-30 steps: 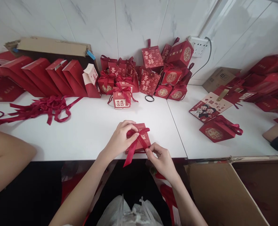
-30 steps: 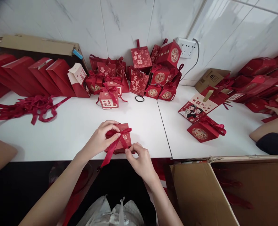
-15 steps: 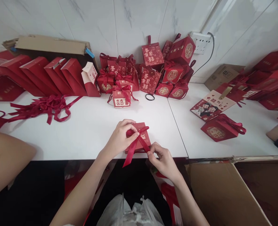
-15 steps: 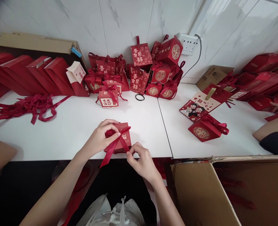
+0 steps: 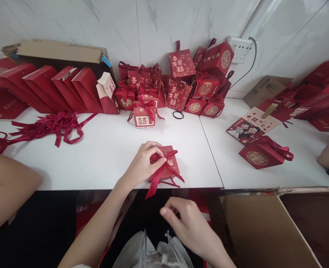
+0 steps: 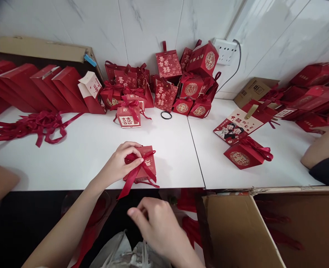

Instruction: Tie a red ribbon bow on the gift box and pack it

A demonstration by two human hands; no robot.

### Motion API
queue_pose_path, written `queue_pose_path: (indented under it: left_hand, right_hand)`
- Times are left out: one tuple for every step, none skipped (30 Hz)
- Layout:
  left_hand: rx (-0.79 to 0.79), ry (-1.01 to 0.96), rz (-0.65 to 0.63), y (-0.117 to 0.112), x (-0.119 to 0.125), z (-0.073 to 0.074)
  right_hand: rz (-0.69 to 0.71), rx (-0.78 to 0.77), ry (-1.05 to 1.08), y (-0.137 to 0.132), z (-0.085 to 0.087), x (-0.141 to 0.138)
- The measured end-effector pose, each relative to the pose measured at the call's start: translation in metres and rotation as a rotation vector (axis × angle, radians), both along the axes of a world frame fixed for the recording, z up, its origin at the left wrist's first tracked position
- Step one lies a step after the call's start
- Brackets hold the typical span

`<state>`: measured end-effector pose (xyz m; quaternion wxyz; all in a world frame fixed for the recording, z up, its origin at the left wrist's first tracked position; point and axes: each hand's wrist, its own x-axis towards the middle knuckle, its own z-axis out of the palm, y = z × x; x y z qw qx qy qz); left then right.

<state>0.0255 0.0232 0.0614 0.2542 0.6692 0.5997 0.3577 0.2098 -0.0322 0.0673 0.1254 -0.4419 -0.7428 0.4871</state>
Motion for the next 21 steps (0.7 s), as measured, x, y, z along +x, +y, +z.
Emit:
queue_pose_path:
  left_hand:
    - [-0.002, 0.0, -0.004, 0.0, 0.001, 0.001]
    - [-0.005, 0.0, -0.008, 0.0, 0.001, 0.001]
    - [-0.008, -0.001, -0.012, 0.0, 0.002, 0.002]
    - [-0.011, -0.002, -0.016, 0.0, 0.002, 0.002]
    - [-0.011, -0.002, -0.019, 0.0, 0.003, 0.003]
    - [-0.01, -0.003, -0.022, 0.0, 0.003, 0.003]
    - [-0.01, -0.006, -0.022, 0.0, 0.003, 0.003]
    - [-0.012, -0.009, -0.019, 0.0, 0.003, 0.003]
    - [-0.016, -0.013, -0.017, 0.001, 0.003, 0.003]
    - [-0.02, -0.017, -0.015, 0.001, 0.002, 0.003]
    - [-0.027, -0.018, -0.016, 0.001, 0.001, 0.003]
    - [-0.035, -0.019, -0.018, 0.001, 0.001, 0.003]
    - [-0.044, -0.017, -0.022, 0.002, 0.0, 0.004]
    - [-0.054, -0.014, -0.026, 0.002, 0.0, 0.004]
    - [-0.063, -0.012, -0.03, 0.003, -0.001, 0.005]
    - [-0.071, -0.009, -0.033, 0.003, 0.0, 0.006]
    - [-0.074, -0.007, -0.033, 0.004, 0.0, 0.007]
    - [-0.074, -0.005, -0.03, 0.004, 0.001, 0.008]
    - [-0.075, -0.003, -0.024, 0.005, 0.002, 0.009]
    - [-0.076, -0.001, -0.014, 0.005, 0.003, 0.011]
    - [-0.082, 0.002, -0.004, 0.006, 0.004, 0.012]
  right_hand:
    - [0.011, -0.032, 0.037, -0.002, -0.001, -0.008]
    - [0.004, -0.056, 0.076, -0.002, -0.004, -0.016]
    - [-0.017, -0.068, 0.111, 0.0, -0.007, -0.025]
    - [-0.043, -0.075, 0.141, 0.002, -0.011, -0.033]
    - [-0.064, -0.081, 0.166, 0.004, -0.014, -0.04]
    - [-0.07, -0.082, 0.183, 0.007, -0.017, -0.044]
    - [-0.059, -0.074, 0.19, 0.008, -0.018, -0.045]
    - [-0.03, -0.053, 0.187, 0.009, -0.018, -0.042]
    - [0.012, -0.03, 0.178, 0.009, -0.016, -0.036]
    - [0.054, -0.019, 0.17, 0.009, -0.013, -0.028]
    - [0.067, -0.021, 0.165, 0.01, -0.01, -0.017]
    - [0.033, -0.031, 0.163, 0.011, -0.006, -0.006]
    - [-0.042, -0.045, 0.164, 0.014, -0.002, 0.005]
    - [-0.162, -0.043, 0.163, 0.017, 0.001, 0.014]
    - [-0.275, -0.034, 0.159, 0.022, 0.003, 0.021]
    - [-0.355, -0.023, 0.156, 0.027, 0.004, 0.024]
    - [-0.39, -0.02, 0.157, 0.033, 0.003, 0.024]
    - [-0.381, -0.025, 0.163, 0.038, 0.002, 0.021]
    - [-0.35, -0.027, 0.175, 0.043, 0.0, 0.017]
    - [-0.316, -0.017, 0.188, 0.046, -0.003, 0.012]
    - [-0.286, 0.01, 0.199, 0.048, -0.006, 0.008]
